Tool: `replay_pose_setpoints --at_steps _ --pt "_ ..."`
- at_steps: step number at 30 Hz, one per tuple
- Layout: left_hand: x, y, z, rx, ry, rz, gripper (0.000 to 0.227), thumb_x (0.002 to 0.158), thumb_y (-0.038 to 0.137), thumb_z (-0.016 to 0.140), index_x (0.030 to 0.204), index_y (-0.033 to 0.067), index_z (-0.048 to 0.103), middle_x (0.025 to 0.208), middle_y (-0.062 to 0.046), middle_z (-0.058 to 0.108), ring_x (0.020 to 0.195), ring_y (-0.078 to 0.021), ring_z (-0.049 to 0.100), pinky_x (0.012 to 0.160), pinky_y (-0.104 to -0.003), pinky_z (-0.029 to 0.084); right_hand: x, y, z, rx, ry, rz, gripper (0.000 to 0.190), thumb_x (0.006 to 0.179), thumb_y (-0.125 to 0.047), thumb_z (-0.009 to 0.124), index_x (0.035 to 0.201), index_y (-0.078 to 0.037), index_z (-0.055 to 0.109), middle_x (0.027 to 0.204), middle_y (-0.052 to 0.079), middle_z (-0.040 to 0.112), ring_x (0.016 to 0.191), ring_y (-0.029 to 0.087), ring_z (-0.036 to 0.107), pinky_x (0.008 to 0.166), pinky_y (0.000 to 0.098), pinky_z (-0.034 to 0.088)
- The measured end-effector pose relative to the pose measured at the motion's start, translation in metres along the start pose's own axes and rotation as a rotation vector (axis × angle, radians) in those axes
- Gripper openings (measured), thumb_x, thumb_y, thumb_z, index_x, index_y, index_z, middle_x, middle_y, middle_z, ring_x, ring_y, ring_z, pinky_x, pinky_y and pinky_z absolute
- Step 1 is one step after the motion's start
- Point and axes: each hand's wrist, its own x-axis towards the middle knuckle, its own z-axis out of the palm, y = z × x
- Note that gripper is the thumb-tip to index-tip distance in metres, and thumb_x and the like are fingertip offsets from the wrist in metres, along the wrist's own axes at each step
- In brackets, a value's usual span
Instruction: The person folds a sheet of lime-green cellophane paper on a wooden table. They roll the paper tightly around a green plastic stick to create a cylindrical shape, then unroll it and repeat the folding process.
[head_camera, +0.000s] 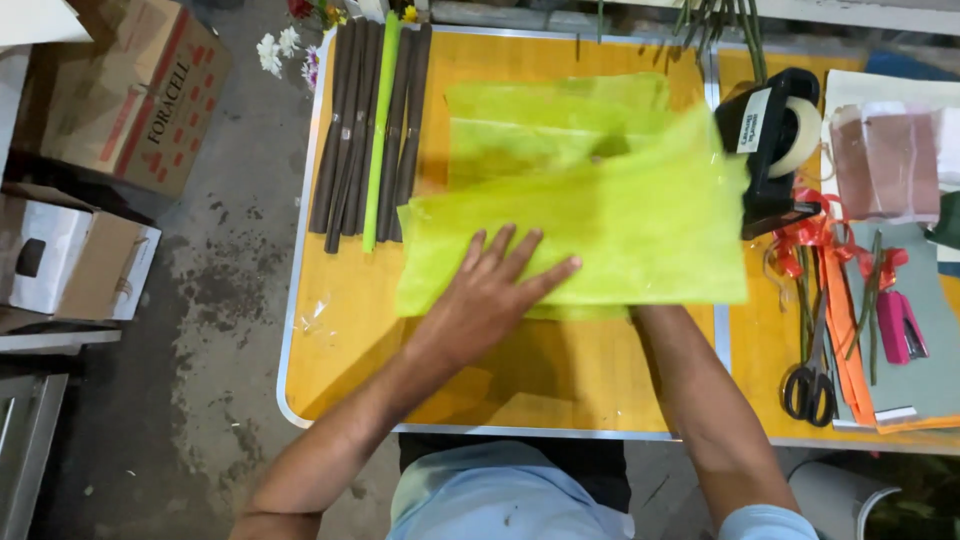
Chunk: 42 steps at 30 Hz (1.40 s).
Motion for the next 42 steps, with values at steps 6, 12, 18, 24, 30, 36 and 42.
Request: replay_pose_setpoints --at_steps 6,12,18,24,30,36,42 --pt "-0.039 0.013 0.075 0.069 -0.159 -0.016 0.077 0.095 0.008 0.059 0.161 0.0402 0.034 0.151 -0.021 0.051 0.143 -0.0534 0.042 0.113 -0.074 0.031 -0.011 0.035 -0.041 0.394 0.229 0.250 0.052 0.109 -0.049 0.030 0.123 -0.025 0.075 0.115 0.012 0.072 0.113 0.027 0.066 0.102 0.0376 0.050" --pt "-0.053 0.024 0.089 0.017 -0.304 -0.088 0.086 0.087 0.023 0.074 0.162 0.0339 0.032 0.158 -0.023 0.041 0.148 -0.0536 0.032 0.116 -0.076 0.022 -0.070 0.078 -0.090 0.008 0.637 -0.256 0.029 0.118 -0.016 0.056 0.127 0.005 0.074 0.113 0.020 0.074 0.109 0.035 0.071 0.102 0.0432 0.053" --pt "-0.058 0.015 0.081 -0.010 -0.070 -0.249 0.089 0.084 0.076 0.059 0.153 0.0211 0.049 0.151 -0.026 0.048 0.143 -0.0458 0.044 0.118 -0.064 0.028 -0.114 0.043 -0.068 -0.076 0.136 -0.287 0.022 0.106 -0.007 0.065 0.126 -0.001 0.071 0.126 0.020 0.070 0.123 0.044 0.062 0.106 0.0566 0.044" --pt "-0.078 -0.078 0.096 -0.148 0.323 -0.732 0.051 0.094 0.035 0.073 0.137 0.0085 0.065 0.121 -0.013 0.066 0.120 -0.0349 0.063 0.106 -0.046 0.048 -0.093 0.071 -0.067 -0.385 -0.131 -0.251 0.044 0.099 -0.042 0.071 0.138 -0.020 0.071 0.144 0.011 0.065 0.140 0.037 0.052 0.113 0.0559 0.034" --pt "-0.053 -0.076 0.069 -0.199 0.198 -0.820 0.052 0.088 0.020 0.078 0.137 0.0053 0.065 0.108 -0.012 0.071 0.105 -0.0349 0.066 0.096 -0.048 0.050 -0.071 0.071 -0.063 -0.437 -0.281 -0.195 0.057 0.087 -0.046 0.081 0.137 -0.021 0.072 0.111 0.004 0.070 0.119 0.028 0.061 0.111 0.0446 0.034" --pt "-0.064 -0.084 0.082 -0.204 0.255 -0.825 0.014 0.088 0.030 0.079 0.101 0.0260 0.080 0.095 0.003 0.061 0.097 -0.0217 0.062 0.090 -0.036 0.051 -0.065 0.068 -0.063 -0.272 -0.321 -0.136 0.042 0.079 -0.034 0.089 0.114 -0.014 0.079 0.095 0.006 0.072 0.101 0.028 0.066 0.101 0.0395 0.042" --pt "-0.057 -0.068 0.046 -0.326 0.232 -0.688 0.067 0.092 0.015 0.076 0.151 0.0086 0.046 0.147 -0.017 0.050 0.138 -0.0360 0.044 0.113 -0.049 0.039 -0.064 0.064 -0.077 0.034 -0.365 -0.273 0.011 0.098 -0.006 0.071 0.107 -0.001 0.072 0.109 0.012 0.070 0.103 0.028 0.067 0.088 0.0395 0.053"
